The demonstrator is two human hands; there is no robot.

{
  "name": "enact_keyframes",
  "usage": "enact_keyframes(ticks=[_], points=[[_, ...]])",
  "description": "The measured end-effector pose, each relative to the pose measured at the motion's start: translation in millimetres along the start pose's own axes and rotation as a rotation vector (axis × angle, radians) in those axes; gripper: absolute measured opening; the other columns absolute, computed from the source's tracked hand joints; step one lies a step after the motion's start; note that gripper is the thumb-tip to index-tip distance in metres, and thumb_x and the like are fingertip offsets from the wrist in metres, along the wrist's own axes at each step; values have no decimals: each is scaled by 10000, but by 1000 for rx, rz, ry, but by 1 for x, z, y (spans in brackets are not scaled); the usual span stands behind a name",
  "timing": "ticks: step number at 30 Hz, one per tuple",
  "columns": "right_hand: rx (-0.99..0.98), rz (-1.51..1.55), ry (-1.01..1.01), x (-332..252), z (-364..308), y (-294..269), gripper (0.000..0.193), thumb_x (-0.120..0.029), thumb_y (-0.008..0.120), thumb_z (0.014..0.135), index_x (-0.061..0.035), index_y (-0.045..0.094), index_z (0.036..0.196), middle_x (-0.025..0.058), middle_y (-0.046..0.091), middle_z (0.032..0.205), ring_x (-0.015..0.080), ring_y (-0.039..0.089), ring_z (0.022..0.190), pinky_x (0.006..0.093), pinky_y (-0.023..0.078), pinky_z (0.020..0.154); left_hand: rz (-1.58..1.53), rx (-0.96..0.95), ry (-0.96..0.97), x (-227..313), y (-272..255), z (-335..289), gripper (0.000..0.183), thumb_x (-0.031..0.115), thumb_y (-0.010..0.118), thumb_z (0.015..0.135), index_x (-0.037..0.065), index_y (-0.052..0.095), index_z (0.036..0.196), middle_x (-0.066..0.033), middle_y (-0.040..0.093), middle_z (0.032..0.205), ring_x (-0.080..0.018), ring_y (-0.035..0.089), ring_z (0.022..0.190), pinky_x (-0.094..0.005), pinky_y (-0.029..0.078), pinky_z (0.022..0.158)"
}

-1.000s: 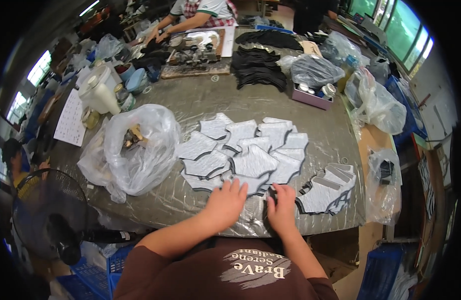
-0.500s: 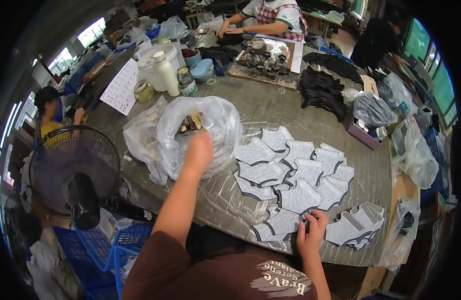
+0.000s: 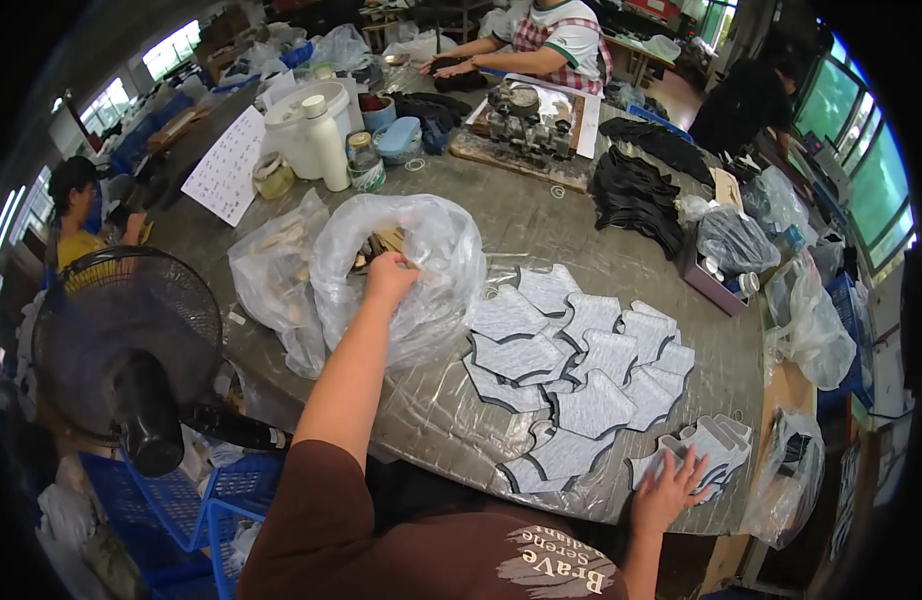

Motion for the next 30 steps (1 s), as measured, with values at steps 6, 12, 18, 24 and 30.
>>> enact_keyframes(ticks=[6, 12, 18, 24, 30], points=[[16, 0, 23, 26, -4, 1, 388, -76, 633, 746, -133, 581, 1127, 108, 319, 1467, 343, 157, 1406, 594, -3, 1070, -104, -358, -315, 31, -27, -13, 93, 31, 693, 702, -8, 624, 751, -57, 602, 661, -112, 562, 577, -245, 439, 486], [43, 137, -35, 4, 0, -8, 353, -69, 626, 736, -109, 585, 1084, 133, 356, 1434, 368, 186, 1392, 609, 20, 1063, 99, -3, 130, 31, -85, -40, 99, 44, 674, 750, -5, 587, 743, -48, 573, 648, -107, 539, 546, -242, 425, 450], [108, 527, -214, -32, 9, -26, 256, -20, 611, 733, -60, 601, 986, 180, 469, 1290, 375, 374, 1257, 507, 235, 1031, -357, 22, -99, 50, -109, -92, 86, 33, 636, 817, 0, 556, 824, -46, 589, 713, -107, 531, 551, -220, 434, 509], [23, 988, -530, -109, 9, -31, 324, 21, 669, 690, -35, 616, 1004, 174, 561, 1143, 336, 556, 1015, 394, 457, 849, -710, -498, -359, 79, -60, -169, 92, -17, 638, 803, 10, 555, 833, -49, 588, 702, -95, 532, 568, -208, 423, 491], [-27, 994, -781, -137, -16, -18, 334, -28, 684, 733, -59, 630, 1061, 114, 636, 1002, 299, 620, 836, 359, 509, 727, -621, -1054, -502, 94, -16, -237, 113, -42, 658, 780, -5, 586, 859, -59, 613, 740, -76, 542, 581, -194, 443, 504]])
Point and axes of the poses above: each hand's wrist, its own z-axis towards the middle knuckle, its own y-axis out of the palm, x = y × z, the point moved 3 cm from there along z, towards the middle knuckle
